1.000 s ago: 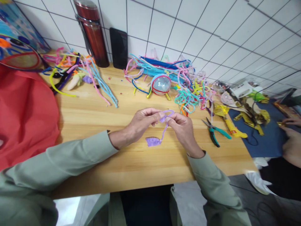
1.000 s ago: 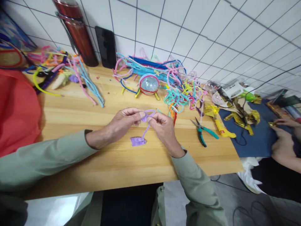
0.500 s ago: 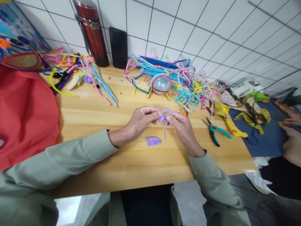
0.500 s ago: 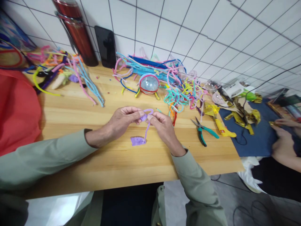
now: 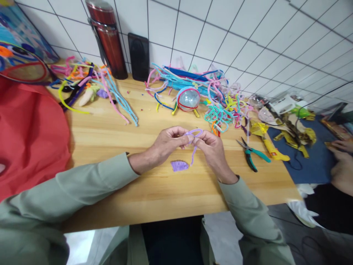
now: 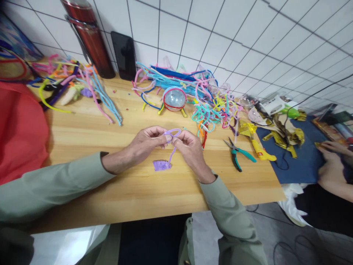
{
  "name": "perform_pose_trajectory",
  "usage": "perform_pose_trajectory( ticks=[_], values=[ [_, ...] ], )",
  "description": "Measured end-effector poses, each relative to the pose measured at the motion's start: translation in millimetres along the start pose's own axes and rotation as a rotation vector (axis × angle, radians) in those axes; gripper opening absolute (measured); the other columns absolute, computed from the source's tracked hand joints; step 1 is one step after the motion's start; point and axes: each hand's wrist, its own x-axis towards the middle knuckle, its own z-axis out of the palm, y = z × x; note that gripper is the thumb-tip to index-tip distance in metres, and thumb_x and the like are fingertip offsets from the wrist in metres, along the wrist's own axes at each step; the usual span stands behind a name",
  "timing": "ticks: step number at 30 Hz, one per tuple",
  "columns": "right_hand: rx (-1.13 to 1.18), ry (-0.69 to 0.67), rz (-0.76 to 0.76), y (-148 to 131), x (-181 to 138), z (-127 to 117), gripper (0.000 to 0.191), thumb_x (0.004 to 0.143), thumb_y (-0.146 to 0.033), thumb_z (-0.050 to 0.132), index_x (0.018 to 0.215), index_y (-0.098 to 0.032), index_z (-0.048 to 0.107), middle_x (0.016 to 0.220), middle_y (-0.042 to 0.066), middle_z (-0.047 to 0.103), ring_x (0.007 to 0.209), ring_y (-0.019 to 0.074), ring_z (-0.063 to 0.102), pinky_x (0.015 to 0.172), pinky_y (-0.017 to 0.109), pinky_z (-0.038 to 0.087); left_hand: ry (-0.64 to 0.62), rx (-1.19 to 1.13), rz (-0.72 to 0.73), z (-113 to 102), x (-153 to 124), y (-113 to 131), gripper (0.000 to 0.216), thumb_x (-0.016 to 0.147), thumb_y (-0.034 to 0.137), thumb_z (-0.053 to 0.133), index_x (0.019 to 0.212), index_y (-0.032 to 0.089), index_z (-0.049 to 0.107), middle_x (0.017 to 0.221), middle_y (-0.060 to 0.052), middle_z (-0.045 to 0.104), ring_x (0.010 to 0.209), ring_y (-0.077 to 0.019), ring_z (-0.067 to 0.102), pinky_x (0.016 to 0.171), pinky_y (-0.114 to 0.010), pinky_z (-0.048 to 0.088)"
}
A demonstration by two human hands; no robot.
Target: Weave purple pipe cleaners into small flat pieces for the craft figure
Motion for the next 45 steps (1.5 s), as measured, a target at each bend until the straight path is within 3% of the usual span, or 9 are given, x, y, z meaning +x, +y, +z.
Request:
perform_pose_trajectory(
  ticks=[11,17,29,35,38,42,45],
  values=[
    [-0.089,0.011,-0.066,3,-4,3,0.02,0.085,-0.036,0.077,0.075,-0.024,0.066,0.072,-0.002,0.065,0.069,0.0151,0.056,0.069,0.032,0.046,-0.013,0.046,-0.012,-4,-3,2,0.028,0.075,0.042,0.086,0.076,0.017,0.073,0.069,0.001,0.065,0.066,-0.0113,0.055,0.066,-0.027,0.045],
    [-0.098,0.042,-0.074,2,-3,3,0.026,0.087,-0.04,0.078,0.073,-0.024,0.063,0.068,-0.003,0.06,0.066,0.015,0.052,0.066,0.031,0.044,-0.011,0.028,0.045,-2,-2,1,0.035,0.075,0.046,0.09,0.089,0.017,0.074,0.077,0.0,0.069,0.067,-0.0109,0.056,0.067,-0.026,0.048],
    [-0.05,0.023,-0.043,0,-2,2,0.026,0.084,-0.039,0.081,0.074,-0.025,0.062,0.067,-0.004,0.059,0.065,0.014,0.05,0.062,0.029,0.043,0.022,0.051,0.036,-2,-3,7,0.033,0.074,0.045,0.087,0.073,0.018,0.069,0.069,0.001,0.063,0.064,-0.0106,0.052,0.066,-0.026,0.046],
    [-0.025,0.006,-0.029,-3,-2,4,0.025,0.083,-0.04,0.082,0.074,-0.024,0.063,0.068,-0.004,0.064,0.064,0.0136,0.054,0.062,0.029,0.045,0.023,-0.013,-0.008,-3,1,-2,0.036,0.072,0.048,0.09,0.082,0.017,0.074,0.072,0.001,0.065,0.065,-0.0105,0.054,0.065,-0.026,0.045],
    [0.038,-0.021,-0.018,-4,-2,5,0.025,0.082,-0.04,0.084,0.081,-0.025,0.065,0.073,-0.003,0.069,0.068,0.0142,0.061,0.067,0.03,0.052,0.002,-0.072,-0.033,-2,1,-3,0.036,0.074,0.048,0.09,0.087,0.017,0.077,0.073,0.0,0.067,0.066,-0.0107,0.055,0.066,-0.026,0.046],
    [0.111,-0.055,0.004,-2,-2,4,0.022,0.086,-0.038,0.081,0.097,-0.025,0.067,0.076,-0.003,0.073,0.073,0.0155,0.07,0.074,0.032,0.059,0.034,-0.134,-0.057,0,1,-1,0.032,0.073,0.044,0.089,0.077,0.016,0.072,0.069,0.001,0.066,0.063,-0.0102,0.056,0.064,-0.025,0.045],
    [0.029,-0.056,-0.082,3,-1,2,0.015,0.091,-0.032,0.073,0.102,-0.025,0.065,0.079,-0.003,0.073,0.074,0.0157,0.071,0.074,0.032,0.06,0.057,-0.17,-0.071,-1,1,-1,0.033,0.074,0.043,0.088,0.074,0.016,0.069,0.069,0.0,0.066,0.063,-0.01,0.057,0.063,-0.025,0.046]
  ],
)
